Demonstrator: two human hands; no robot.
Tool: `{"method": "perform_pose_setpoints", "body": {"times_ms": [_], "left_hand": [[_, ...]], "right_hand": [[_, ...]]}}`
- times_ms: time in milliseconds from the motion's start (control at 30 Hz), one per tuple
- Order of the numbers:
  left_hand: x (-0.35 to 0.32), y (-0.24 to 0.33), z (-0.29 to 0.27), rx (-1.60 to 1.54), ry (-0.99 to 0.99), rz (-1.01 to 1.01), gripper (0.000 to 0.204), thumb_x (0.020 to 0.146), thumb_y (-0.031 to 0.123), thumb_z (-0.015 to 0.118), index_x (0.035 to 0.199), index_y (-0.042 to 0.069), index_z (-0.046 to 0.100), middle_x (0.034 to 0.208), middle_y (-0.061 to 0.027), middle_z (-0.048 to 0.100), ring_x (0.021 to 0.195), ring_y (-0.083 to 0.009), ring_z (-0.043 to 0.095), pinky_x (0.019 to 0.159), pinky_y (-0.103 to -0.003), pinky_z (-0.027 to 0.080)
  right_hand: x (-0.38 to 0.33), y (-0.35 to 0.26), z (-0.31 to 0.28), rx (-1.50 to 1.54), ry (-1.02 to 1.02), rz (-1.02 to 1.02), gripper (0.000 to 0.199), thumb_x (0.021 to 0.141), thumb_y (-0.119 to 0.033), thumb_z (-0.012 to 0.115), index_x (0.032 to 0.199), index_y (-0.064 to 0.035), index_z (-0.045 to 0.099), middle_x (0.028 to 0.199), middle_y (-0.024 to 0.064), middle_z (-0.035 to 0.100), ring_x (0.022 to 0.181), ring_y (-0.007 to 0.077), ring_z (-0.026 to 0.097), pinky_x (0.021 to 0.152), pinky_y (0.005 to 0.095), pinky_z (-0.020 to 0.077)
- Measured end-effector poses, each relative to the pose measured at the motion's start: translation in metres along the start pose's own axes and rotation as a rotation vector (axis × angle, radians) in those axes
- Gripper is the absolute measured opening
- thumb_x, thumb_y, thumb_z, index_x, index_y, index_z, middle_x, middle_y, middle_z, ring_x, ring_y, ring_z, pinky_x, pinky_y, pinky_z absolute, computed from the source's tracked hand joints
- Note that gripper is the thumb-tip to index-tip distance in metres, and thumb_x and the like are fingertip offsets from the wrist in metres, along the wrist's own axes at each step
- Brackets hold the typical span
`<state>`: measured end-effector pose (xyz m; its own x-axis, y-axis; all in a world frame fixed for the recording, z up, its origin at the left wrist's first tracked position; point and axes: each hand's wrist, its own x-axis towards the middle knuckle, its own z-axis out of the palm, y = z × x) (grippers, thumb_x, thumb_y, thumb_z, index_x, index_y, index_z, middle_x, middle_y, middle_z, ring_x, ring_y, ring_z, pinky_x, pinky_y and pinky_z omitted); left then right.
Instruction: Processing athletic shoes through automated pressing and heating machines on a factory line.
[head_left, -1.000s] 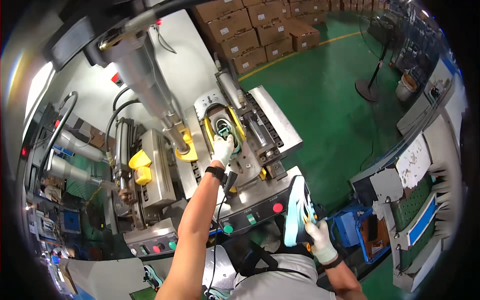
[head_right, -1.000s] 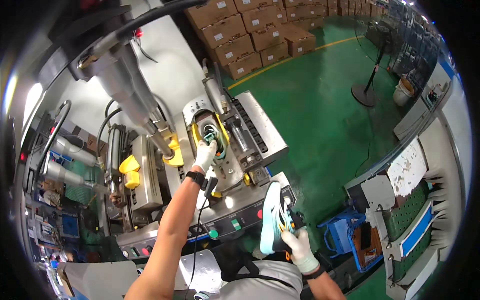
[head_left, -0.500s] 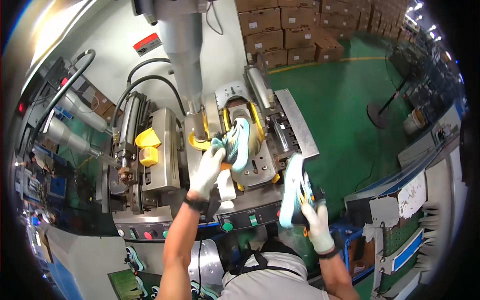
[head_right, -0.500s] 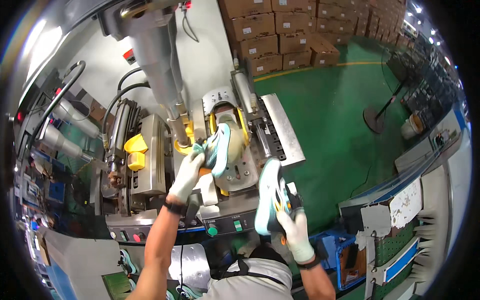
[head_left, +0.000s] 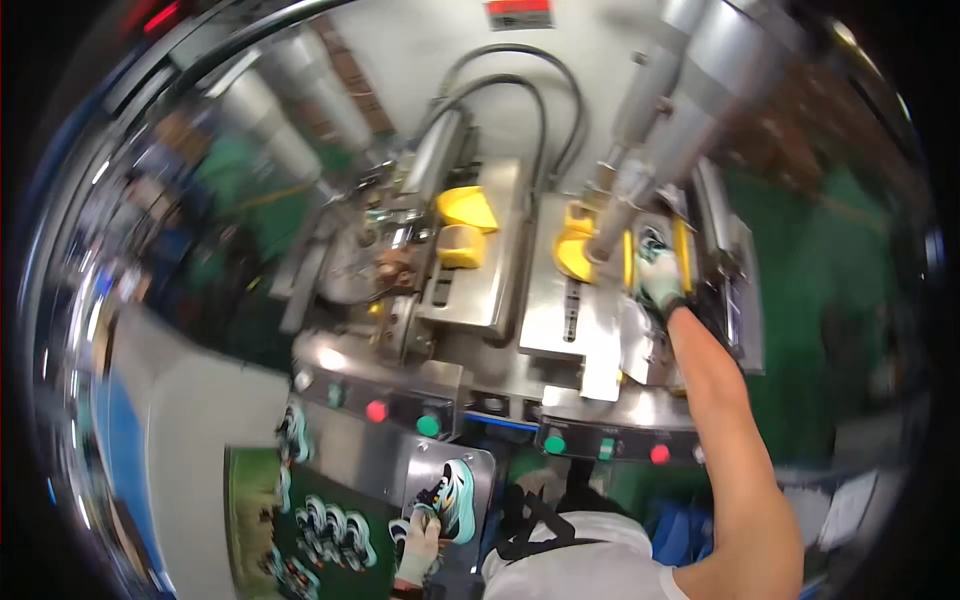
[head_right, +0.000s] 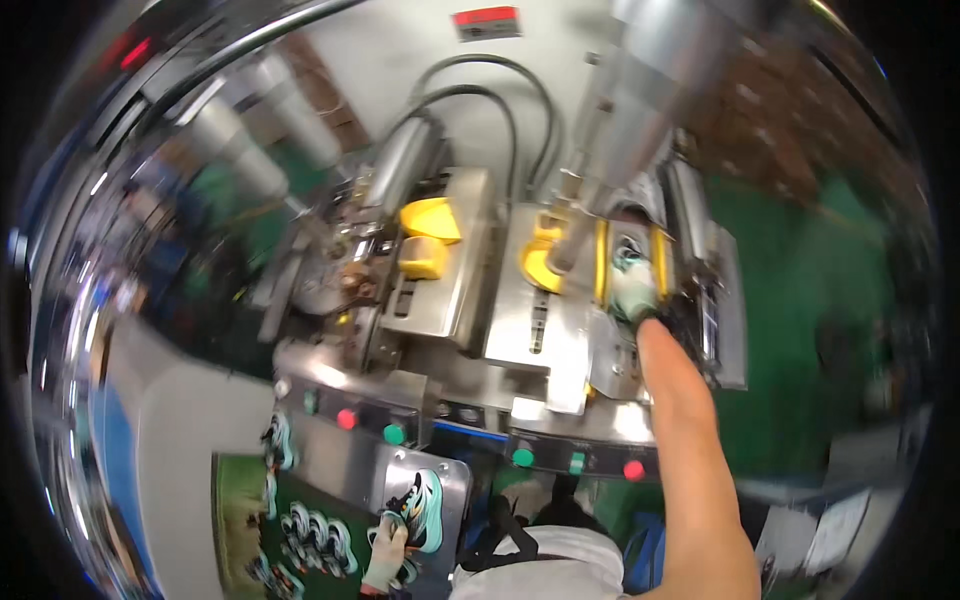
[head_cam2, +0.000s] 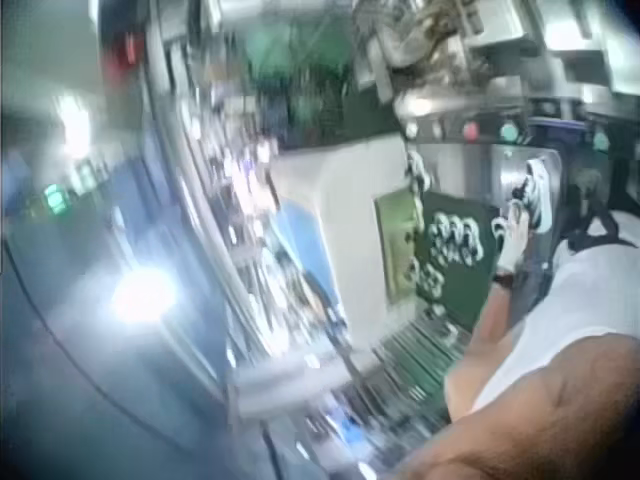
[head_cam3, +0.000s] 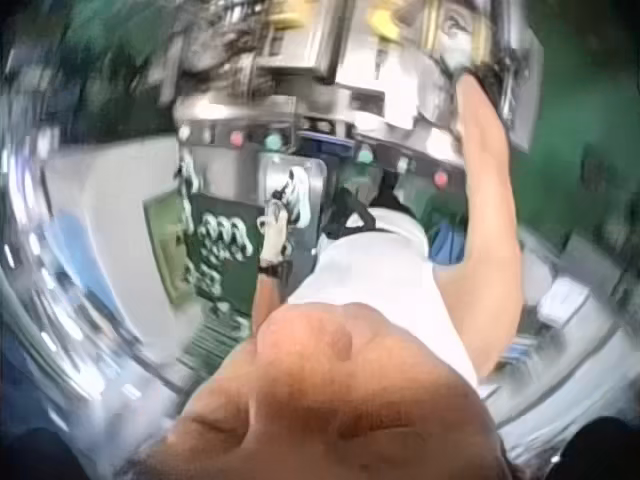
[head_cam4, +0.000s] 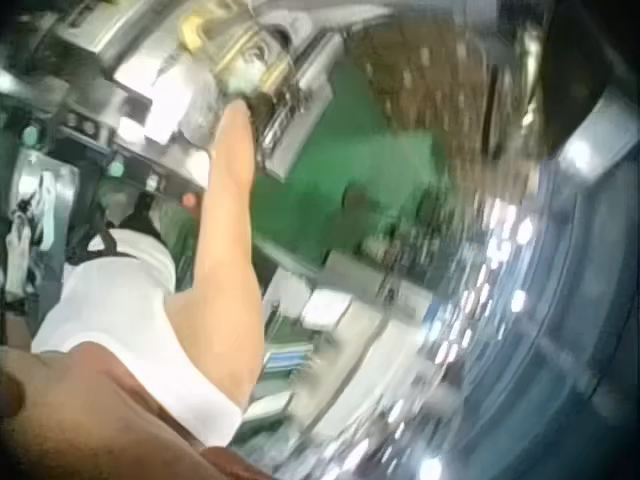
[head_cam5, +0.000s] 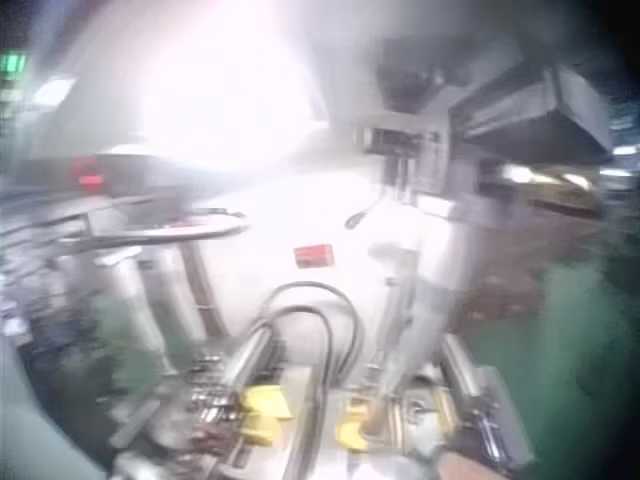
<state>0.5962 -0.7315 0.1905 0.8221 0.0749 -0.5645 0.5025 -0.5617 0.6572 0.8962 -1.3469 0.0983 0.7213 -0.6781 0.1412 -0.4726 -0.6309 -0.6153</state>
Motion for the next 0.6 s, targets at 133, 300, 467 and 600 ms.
{"method": "perform_pose_setpoints", "body": {"times_ms": [133, 300, 467, 600], "left_hand": [[0.066, -0.104, 0.063, 0.031, 0.252, 0.105, 0.05, 0.098, 0.024, 0.05, 0.139, 0.0, 0.037, 0.121, -0.0356, 0.058, 0.112, -0.0527, 0.056, 0.094, -0.05, 0.047], [0.067, -0.161, 0.124, -0.178, 0.429, -0.007, 0.061, 0.09, 0.02, 0.066, 0.139, -0.006, 0.039, 0.126, -0.0298, 0.055, 0.118, -0.046, 0.055, 0.103, -0.046, 0.043], [0.072, -0.149, 0.111, -0.269, 0.488, 0.115, 0.059, 0.091, 0.021, 0.065, 0.135, -0.01, 0.042, 0.126, -0.0317, 0.055, 0.119, -0.0441, 0.055, 0.103, -0.046, 0.044], [0.056, -0.15, 0.058, -0.306, 0.147, 0.176, 0.063, 0.094, 0.024, 0.067, 0.143, -0.005, 0.041, 0.136, -0.028, 0.053, 0.126, -0.04, 0.054, 0.106, -0.042, 0.044]], "right_hand": [[0.016, 0.106, -0.055, 0.546, -0.234, -0.029, 0.02, 0.089, -0.019, 0.068, 0.095, -0.0003, 0.073, 0.082, 0.0048, 0.073, 0.07, 0.0199, 0.067, 0.064, 0.0394, 0.0515], [-0.073, 0.011, -0.083, 0.044, -0.095, -0.306, 0.049, 0.099, -0.019, 0.058, 0.137, 0.0089, 0.048, 0.134, 0.0256, 0.058, 0.121, 0.0318, 0.06, 0.104, 0.0416, 0.0448], [-0.345, -0.128, -0.068, 0.048, -0.364, -0.665, 0.083, 0.088, -0.022, 0.072, 0.152, 0.0091, 0.028, 0.163, 0.0301, 0.015, 0.149, 0.0459, 0.022, 0.123, 0.0477, 0.0204], [-0.382, -0.086, -0.006, -0.293, -0.404, -0.688, 0.103, 0.076, -0.02, 0.081, 0.153, 0.0074, 0.02, 0.161, 0.0321, 0.013, 0.149, 0.0464, 0.016, 0.123, 0.0499, 0.0164]]}}
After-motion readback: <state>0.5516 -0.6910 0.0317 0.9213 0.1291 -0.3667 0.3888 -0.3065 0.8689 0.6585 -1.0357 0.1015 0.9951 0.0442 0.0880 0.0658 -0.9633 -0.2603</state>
